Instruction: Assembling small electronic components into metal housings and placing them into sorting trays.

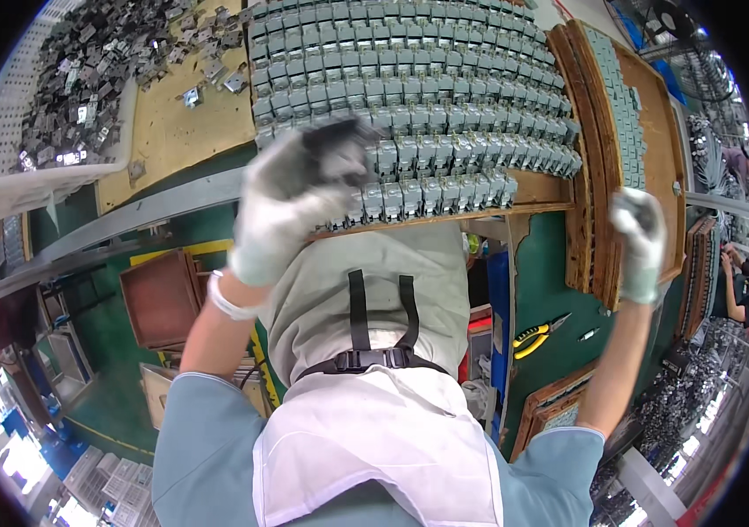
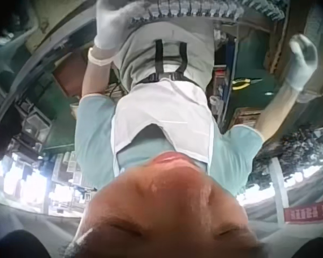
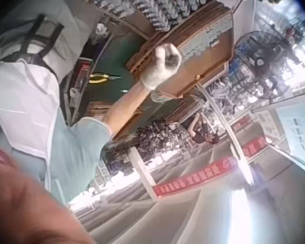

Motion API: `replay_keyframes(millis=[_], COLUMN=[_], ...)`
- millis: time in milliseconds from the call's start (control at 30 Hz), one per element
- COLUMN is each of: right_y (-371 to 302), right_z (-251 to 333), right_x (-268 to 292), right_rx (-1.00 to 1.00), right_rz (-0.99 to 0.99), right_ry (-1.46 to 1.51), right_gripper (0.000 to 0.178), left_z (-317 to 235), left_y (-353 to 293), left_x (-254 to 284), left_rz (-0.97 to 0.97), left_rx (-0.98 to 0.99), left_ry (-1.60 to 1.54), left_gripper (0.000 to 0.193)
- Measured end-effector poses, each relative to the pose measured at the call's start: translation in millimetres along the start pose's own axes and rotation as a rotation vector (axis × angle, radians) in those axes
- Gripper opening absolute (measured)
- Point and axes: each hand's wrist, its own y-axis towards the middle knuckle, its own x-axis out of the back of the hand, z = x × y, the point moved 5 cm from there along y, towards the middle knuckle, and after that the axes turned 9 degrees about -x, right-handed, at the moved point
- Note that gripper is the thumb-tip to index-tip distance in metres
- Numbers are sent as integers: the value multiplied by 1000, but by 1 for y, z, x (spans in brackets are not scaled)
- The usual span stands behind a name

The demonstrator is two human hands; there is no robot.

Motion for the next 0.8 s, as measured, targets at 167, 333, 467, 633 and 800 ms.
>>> replay_keyframes(millis=[167,333,467,633,800], right_y=[-30,-30,-30,-32,-39], right_z=[-4,-4,3,1,0], right_x=[-155,-184,-182,-185,-186], right_rx=[-250,-144,21,-75,57], right_rz=[339,462,441,426,421], right_ry=[399,504,160,225,-50], right_gripper=[41,40,31,27,16], left_z=[65,88,89,85,73], left_y=[-13,-14,-16,-18,-14], left_x=[-47,-56,-57,-55,-56], left_rz=[-38,-55,-81,-63,116], left_rx=[237,255,185,142,136], left_ry=[-365,-460,-113,52,261], left_gripper=[58,48,30,25,21])
